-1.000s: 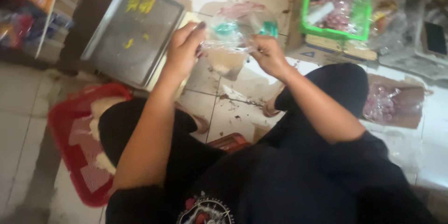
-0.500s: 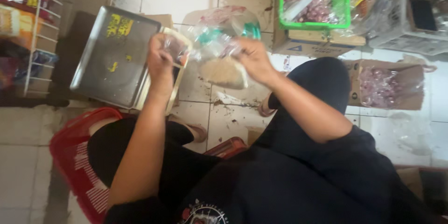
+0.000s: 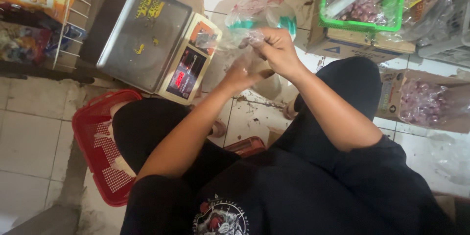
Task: The person scoops white powder into plastic bags, weighs each bag on a digital scale, ties the top of the bags, and places the filled bags into a red plastic basket.
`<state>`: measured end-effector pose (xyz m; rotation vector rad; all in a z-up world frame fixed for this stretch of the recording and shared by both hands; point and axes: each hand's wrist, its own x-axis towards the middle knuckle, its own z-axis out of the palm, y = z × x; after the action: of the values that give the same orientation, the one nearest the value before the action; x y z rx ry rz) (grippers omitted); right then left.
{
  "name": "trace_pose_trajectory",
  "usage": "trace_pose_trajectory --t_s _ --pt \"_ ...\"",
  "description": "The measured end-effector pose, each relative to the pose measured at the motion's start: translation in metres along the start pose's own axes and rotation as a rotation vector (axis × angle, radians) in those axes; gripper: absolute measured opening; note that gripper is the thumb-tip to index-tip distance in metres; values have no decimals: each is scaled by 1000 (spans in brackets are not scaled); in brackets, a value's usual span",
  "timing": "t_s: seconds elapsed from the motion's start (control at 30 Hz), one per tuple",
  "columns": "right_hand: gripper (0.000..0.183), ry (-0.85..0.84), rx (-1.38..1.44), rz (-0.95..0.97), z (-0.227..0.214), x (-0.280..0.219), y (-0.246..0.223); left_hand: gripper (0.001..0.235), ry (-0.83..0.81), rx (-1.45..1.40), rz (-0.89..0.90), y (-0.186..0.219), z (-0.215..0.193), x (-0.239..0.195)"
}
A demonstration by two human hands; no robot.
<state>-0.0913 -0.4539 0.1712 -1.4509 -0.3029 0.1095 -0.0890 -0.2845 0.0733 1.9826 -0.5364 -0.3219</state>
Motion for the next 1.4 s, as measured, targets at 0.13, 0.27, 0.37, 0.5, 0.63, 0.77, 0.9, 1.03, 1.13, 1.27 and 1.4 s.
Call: trace_pose_trajectory --t_s 0.13,0.27,0.37,0.5,0.63,0.77,0.9,1.03,1.13,1.27,1.4 --pt "19 -26 -3 6 3 -3 -2 49 7 -141 -228 -12 21 -2" --pt "19 -34 -43 -45 3 1 2 32 3 -347 27 -18 26 0" --pt "19 4 -71 -68 -4 9 11 34 10 -392 -11 -15 20 5" --pt "16 60 0 -53 -28 18 19 28 -103 -545 44 -6 10 13" --pt "39 -145 68 -155 -46 22 16 32 -75 -658 -80 -2 -2 11" --pt "57 -305 -374 21 -37 24 13 27 -279 -1025 -119 1 -5 4" --pt "56 -202 -212 516 -8 22 18 23 -328 -1053 -144 7 4 3" --pt "50 210 404 584 -4 24 13 30 -416 -986 -193 14 -5 4" --pt "23 264 702 529 -14 25 8 28 -403 -702 -122 21 -18 9" --pt "18 -36 926 262 -33 26 12 25 -366 -689 -198 26 -27 7" --pt "20 33 1020 276 -54 33 26 27 -266 -658 -45 23 -21 14"
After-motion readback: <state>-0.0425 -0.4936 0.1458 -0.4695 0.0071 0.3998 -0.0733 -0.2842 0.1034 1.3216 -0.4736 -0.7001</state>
